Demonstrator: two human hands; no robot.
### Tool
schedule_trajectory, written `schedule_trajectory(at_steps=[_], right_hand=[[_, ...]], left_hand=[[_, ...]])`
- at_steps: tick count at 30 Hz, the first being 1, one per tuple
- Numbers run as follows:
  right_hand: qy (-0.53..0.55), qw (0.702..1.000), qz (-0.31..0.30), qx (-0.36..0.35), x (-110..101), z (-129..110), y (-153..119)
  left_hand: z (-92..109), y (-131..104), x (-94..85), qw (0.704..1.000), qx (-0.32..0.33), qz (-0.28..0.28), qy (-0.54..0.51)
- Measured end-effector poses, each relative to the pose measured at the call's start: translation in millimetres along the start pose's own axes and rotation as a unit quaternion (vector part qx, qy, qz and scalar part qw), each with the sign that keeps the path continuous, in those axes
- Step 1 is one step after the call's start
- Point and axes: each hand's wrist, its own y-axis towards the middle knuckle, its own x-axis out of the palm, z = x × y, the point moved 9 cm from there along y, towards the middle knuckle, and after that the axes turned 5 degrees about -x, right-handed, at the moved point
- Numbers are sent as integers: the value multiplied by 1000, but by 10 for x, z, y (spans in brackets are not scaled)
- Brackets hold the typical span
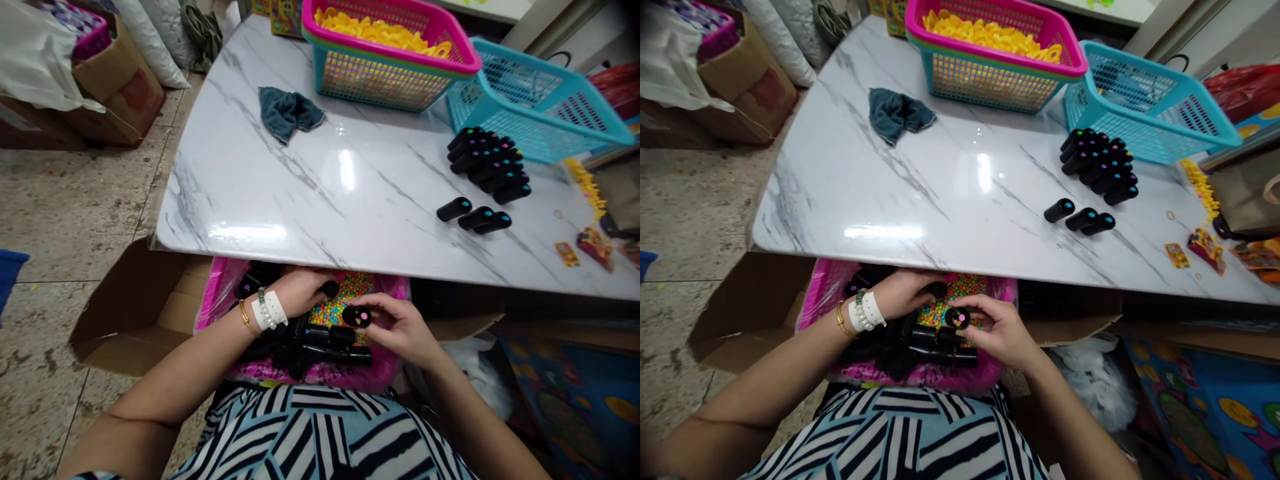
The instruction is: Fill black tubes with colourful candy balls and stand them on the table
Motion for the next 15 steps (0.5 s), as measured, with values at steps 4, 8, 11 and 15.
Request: schedule_trajectory(at_steps=[4,8,11,15], right_hand=[[-133,983,111,-55,-360,-280,-72],[-287,892,349,-34,-1059,-394,-229],[-404,807,431,3,-1458,-342,-221],[-488,756,435,24,-1599,-310,-139]], left_hand=[[33,30,-57,998,12,29,-50],[34,44,-86,996,4,39,-77],[53,68,-48,996,3,27,-90],[101,93,-25,994,4,29,-102]])
